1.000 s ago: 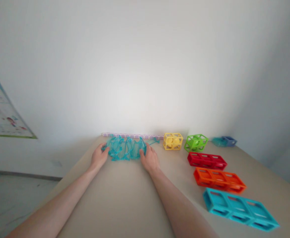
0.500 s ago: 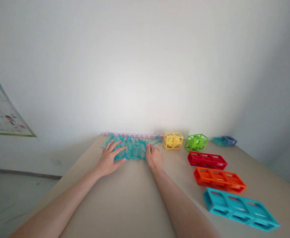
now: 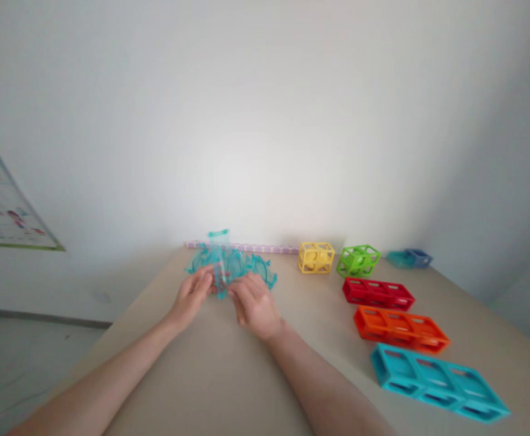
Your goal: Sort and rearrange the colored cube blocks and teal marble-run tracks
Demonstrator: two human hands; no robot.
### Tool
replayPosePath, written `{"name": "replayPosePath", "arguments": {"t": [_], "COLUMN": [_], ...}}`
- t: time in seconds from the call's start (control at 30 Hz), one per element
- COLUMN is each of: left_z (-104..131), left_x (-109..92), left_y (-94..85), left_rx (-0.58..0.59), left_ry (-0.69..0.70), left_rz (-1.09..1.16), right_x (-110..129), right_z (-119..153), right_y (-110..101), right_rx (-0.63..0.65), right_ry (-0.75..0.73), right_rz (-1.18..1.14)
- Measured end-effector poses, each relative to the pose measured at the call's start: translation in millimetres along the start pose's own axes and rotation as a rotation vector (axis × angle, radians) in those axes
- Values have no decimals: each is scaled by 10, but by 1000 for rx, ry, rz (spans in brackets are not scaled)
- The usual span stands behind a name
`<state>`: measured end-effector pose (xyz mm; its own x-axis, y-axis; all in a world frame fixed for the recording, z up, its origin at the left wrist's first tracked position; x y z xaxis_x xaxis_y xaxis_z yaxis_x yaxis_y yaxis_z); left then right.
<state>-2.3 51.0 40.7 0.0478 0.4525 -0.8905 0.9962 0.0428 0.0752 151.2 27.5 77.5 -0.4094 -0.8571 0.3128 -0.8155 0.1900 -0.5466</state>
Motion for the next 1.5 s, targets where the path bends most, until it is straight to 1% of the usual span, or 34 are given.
{"name": "replayPosePath", "arguments": {"t": [0.03,0.07,0.1,0.17,0.23,0.27,0.33,0.4,0.47,0.57,0.7,0.97,1.03,1.2,1.33,1.5], "left_z": [12,18,19,4,-18,-27,-39,-38,-25,-6,0,25,33,40,32,21], "left_x": [35,68,95,112,82,62,41,61,111,183,227,195,207,263,295,285], "left_y": [24,32,24,-42,-128,-167,-213,-209,-183,-144,-94,5,15,-1,9,1], "left_rx": [-7,-26,-56,-148,-236,-269,-295,-268,-232,-202,-171,-90,-89,-127,-122,-149], "left_ry": [-40,-77,-107,-134,-124,-118,-132,-181,-234,-273,-308,-377,-407,-469,-492,-503], "left_rz": [71,117,142,154,173,194,245,274,276,270,293,371,410,494,553,584], "right_x": [134,219,265,258,147,63,-126,-307,-446,-537,-562,-581,-607,-725,-803,-844], "right_z": [11,23,33,47,43,35,20,17,29,53,77,72,76,103,130,173], "right_y": [61,108,143,182,174,158,131,138,165,216,268,247,220,144,105,59], "right_rx": [45,77,101,133,119,95,52,66,115,177,213,181,152,40,-33,-109], "right_ry": [-79,-120,-134,-106,-15,48,189,323,419,454,435,439,464,562,632,704], "right_rz": [-23,-36,-46,-74,-85,-52,120,353,518,589,537,405,361,237,106,-78]}}
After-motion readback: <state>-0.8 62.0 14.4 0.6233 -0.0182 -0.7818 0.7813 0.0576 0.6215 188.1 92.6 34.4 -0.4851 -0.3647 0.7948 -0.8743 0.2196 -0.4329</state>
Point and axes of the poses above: each hand's wrist, its own z-axis away from the middle knuckle, its own y-axis out of the palm, x = y × z, the point moved 8 cm from there along -z, towards the middle knuckle, and after that the axes turned 5 degrees about y, right-handed, at the moved point
